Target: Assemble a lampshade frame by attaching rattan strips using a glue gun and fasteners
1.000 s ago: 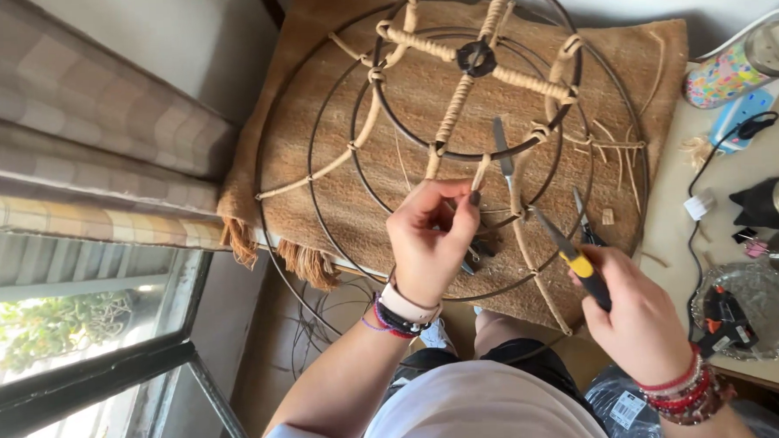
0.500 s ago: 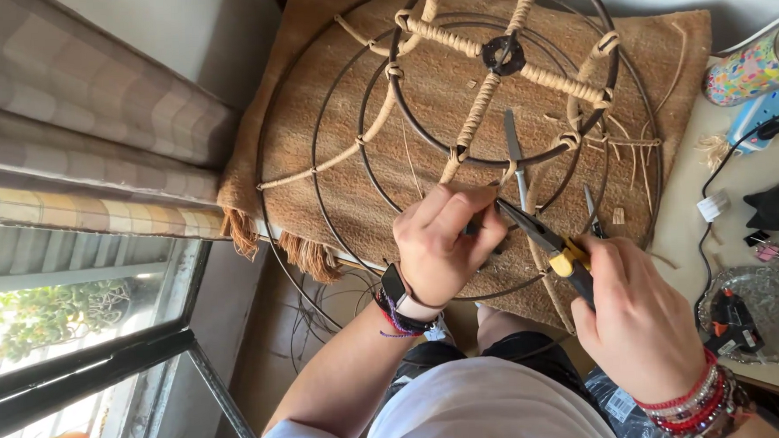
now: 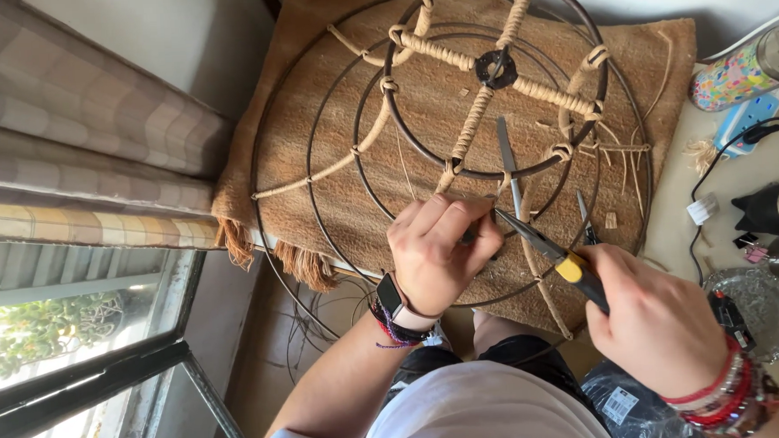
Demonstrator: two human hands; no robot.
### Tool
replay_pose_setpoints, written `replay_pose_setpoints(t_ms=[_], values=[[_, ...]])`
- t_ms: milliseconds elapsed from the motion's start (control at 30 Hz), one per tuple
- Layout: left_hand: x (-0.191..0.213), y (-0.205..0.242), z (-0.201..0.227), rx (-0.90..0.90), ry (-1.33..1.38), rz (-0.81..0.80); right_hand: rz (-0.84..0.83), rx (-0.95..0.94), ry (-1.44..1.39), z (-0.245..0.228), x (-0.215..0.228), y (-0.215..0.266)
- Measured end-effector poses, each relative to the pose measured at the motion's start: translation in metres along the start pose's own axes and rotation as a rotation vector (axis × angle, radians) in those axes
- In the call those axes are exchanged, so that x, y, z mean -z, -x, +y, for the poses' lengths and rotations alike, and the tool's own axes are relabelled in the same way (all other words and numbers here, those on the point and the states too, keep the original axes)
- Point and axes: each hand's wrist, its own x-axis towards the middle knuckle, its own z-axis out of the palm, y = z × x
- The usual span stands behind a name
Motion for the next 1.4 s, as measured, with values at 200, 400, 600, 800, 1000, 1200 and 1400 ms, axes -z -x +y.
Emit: replay_pose_setpoints(t_ms=[200,400,600,800,1000,1200,1400], values=[[-0.001,0.001,0.003,0.291,0.365,-0.057,-0.183,0.003,-0.403,0.031,0.001,-0.004],[-0.014,0.018,0.002,0.725,1.043,-0.053,-0.679,-0.101,-1.110,0.055,-0.016,-0.021],[-0.018,0.021,0.000,0.772,1.077,-0.046,-0.712,-0.035,-1.149,0.049,-0.011,-0.038],[-0.025,0.029,-0.003,0.791,1.053,-0.021,-0.343,-0.174,-0.790,0.025,-0.008,-0.037],[-0.019,0.025,0.001,0.734,1.123,-0.043,0.226,0.085,0.120,0.016,-0.010,-0.021],[-0.021,0.033,-0.007,0.785,1.191,-0.141,0.243,0.049,-0.406,0.030,-0.046,0.007],[0.001,-0.014,0.021,0.469,0.521,-0.259,0.053,-0.843,-0.710,0.097,-0.213,0.063]])
